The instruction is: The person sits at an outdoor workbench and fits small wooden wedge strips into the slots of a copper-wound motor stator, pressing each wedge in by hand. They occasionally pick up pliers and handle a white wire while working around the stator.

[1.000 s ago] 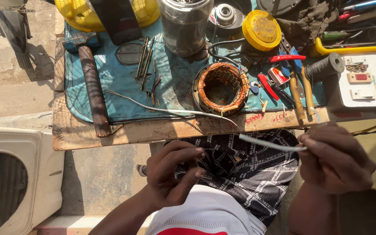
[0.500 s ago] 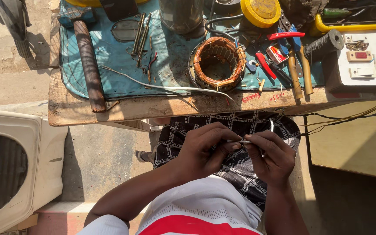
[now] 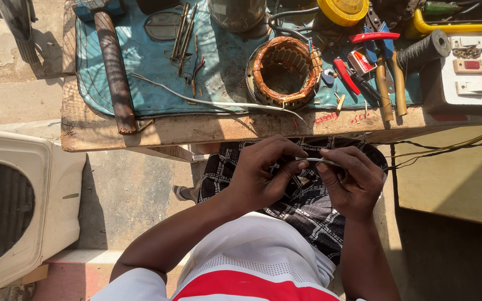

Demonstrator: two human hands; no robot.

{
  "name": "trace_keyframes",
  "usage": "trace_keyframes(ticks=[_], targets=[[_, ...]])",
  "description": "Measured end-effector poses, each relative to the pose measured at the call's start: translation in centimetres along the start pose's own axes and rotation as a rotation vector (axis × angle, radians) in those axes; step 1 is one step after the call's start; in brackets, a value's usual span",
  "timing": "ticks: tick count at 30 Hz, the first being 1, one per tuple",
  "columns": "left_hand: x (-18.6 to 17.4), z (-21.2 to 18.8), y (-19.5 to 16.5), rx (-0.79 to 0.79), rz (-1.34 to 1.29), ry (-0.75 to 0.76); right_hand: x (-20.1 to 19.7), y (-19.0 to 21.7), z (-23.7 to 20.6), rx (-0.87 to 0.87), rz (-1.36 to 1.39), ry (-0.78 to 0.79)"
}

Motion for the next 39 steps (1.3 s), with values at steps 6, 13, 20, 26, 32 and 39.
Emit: trace_keyframes(ticks=[6,13,20,26,32,39], targets=[[-0.5,0.1,0.5,0.169,0.332,-0.023,-0.2,0.4,1.0,-0.011,-0.125,0.045],[-0.9,0.7,1.0,0.190,0.389,-0.059,0.9,1.1,2.3,-0.106,-0.233,0.084],[-1.4,1.0,1.3,0.208,0.386,-0.037,1.8,1.2,2.3,-0.156,-0.281,0.081],[-1.7,0.8,1.4,0.131,0.286,-0.004,2.1,1.6,1.7,-0.148,-0.243,0.088],[-1.9,0.8,1.4,0.046,0.252,-0.110,1.7,2.8,1.6,-0.067,-0.303,-0.129],[-2.0,1.8,2.0,0.214,0.572,-0.245,1.9,4.0,4.3,0.012,-0.435,-0.040]])
Point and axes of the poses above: each hand's wrist, its own z-axis towards the middle knuckle, its own x-axis out of the palm, y = z × x, the point moved 1 cm from there along z, towards the middle knuckle, and after that the axes turned 14 degrees about z, right-handed, at the moved point
